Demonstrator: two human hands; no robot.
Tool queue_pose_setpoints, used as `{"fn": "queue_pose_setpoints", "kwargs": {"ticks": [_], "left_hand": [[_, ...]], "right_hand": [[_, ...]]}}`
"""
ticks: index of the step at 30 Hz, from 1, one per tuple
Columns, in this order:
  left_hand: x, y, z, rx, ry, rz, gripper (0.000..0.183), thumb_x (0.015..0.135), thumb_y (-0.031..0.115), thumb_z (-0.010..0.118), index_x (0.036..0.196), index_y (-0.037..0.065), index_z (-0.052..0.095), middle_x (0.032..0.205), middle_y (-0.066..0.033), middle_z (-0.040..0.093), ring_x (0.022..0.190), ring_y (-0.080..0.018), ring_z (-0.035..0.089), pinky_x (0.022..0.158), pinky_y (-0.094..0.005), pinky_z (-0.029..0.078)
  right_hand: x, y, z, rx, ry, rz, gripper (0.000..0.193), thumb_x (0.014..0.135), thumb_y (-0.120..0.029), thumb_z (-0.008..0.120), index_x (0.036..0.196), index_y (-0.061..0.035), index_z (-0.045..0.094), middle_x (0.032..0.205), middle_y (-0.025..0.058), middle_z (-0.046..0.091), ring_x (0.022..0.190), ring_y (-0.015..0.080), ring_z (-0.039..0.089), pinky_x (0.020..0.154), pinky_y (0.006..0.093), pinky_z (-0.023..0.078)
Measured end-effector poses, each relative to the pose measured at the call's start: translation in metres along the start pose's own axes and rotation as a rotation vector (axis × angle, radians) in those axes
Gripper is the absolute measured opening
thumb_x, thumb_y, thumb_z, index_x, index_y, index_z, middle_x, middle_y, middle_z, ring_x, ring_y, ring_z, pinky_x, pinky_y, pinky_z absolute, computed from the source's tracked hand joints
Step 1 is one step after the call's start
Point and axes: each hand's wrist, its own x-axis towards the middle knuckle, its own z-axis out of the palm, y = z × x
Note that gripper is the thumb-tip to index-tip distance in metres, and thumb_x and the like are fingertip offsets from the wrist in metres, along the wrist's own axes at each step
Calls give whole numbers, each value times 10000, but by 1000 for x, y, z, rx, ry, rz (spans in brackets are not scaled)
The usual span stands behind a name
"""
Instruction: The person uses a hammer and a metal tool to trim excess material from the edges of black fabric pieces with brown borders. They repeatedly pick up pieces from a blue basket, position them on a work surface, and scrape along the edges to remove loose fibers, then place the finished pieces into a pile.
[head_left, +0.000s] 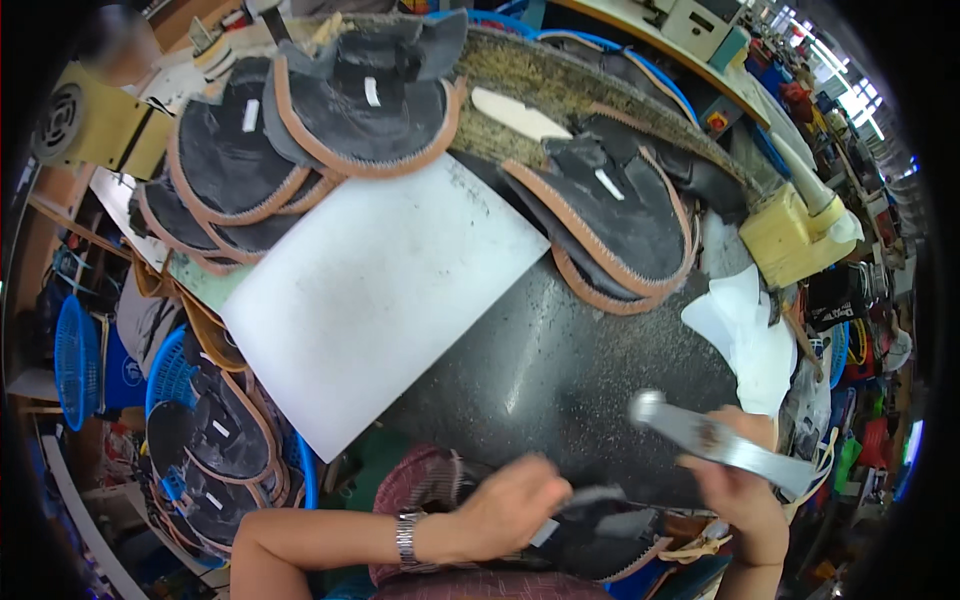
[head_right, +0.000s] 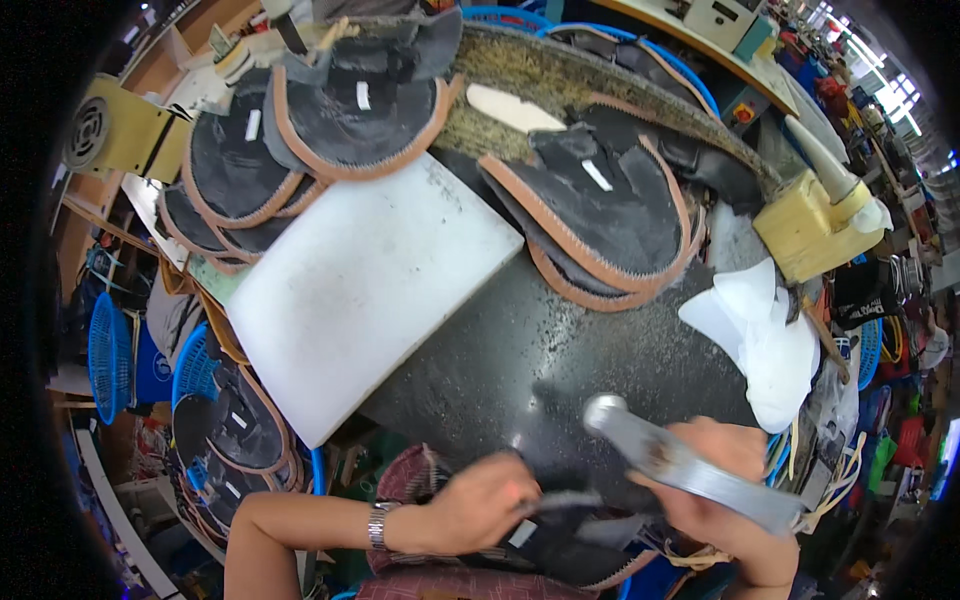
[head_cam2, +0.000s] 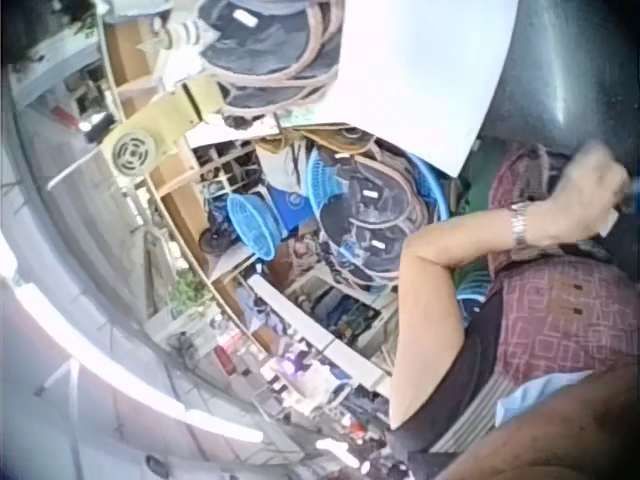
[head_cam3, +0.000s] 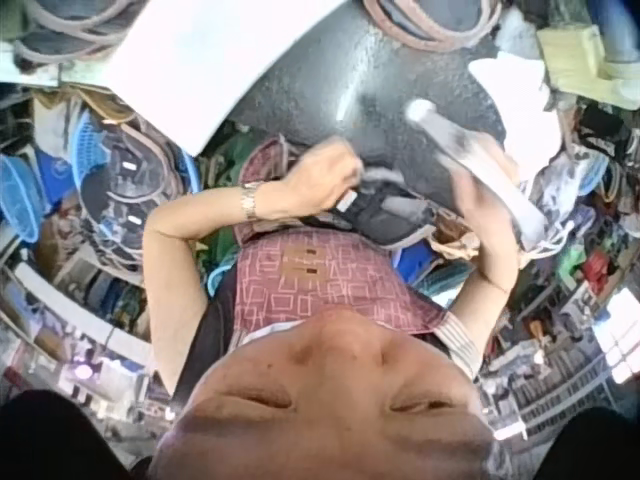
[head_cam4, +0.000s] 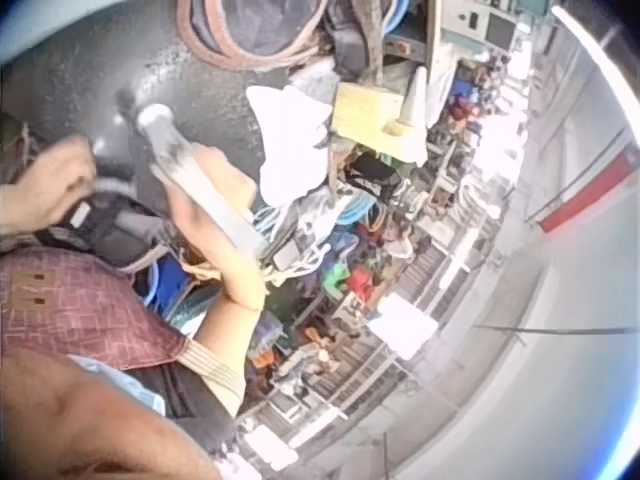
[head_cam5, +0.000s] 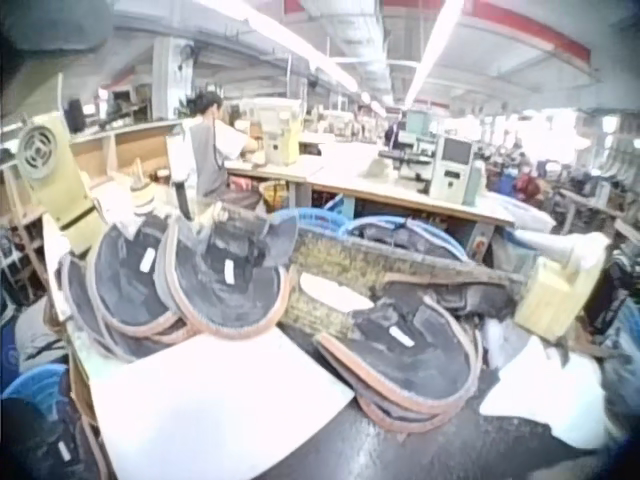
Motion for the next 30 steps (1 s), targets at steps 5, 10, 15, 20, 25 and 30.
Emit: {"fn": "queue_pose_setpoints", "kwargs": {"ticks": [5,10,15,20,25,30], "left_hand": [[162,35,-59,105,365,230,407,816,89,601,1165,-29,430,879,-241,596,803,-402,606,670,-461,465],[300,-26,-152,295,381,-10,663,774,301,711,1255,-15,382,1102,-290,581,1075,-401,560,916,-417,440],[325,-141,-297,1268,734,44,342,738,137,647,1010,-14,506,921,-173,626,895,-320,608,764,-425,494],[261,-163,-373,1332,285,-323,460,701,286,762,1052,75,552,968,-110,616,965,-317,595,800,-449,469],[210,-91,-341,1191,319,167,329,735,128,705,1029,81,564,848,-113,558,859,-317,579,712,-393,470],[184,-66,-359,1241,259,238,327,734,105,701,1045,124,602,788,-91,525,772,-286,577,644,-378,470]], "right_hand": [[-39,43,-53,158,601,217,350,929,-166,553,1212,35,509,1083,89,587,1006,183,555,906,327,425],[79,87,-23,270,300,317,295,905,-165,588,1106,51,571,902,91,630,828,148,592,751,311,467],[114,90,22,-102,74,245,136,789,-157,674,864,-51,632,708,151,620,692,350,618,604,407,475],[109,90,26,30,117,127,106,806,-157,663,862,-72,632,708,129,618,662,338,614,590,392,470],[167,78,27,174,398,107,137,811,-153,666,929,-91,632,721,111,599,710,262,620,621,320,462],[355,41,58,310,447,-78,254,789,-44,670,1032,-65,598,925,60,638,855,149,600,700,293,474]]}}
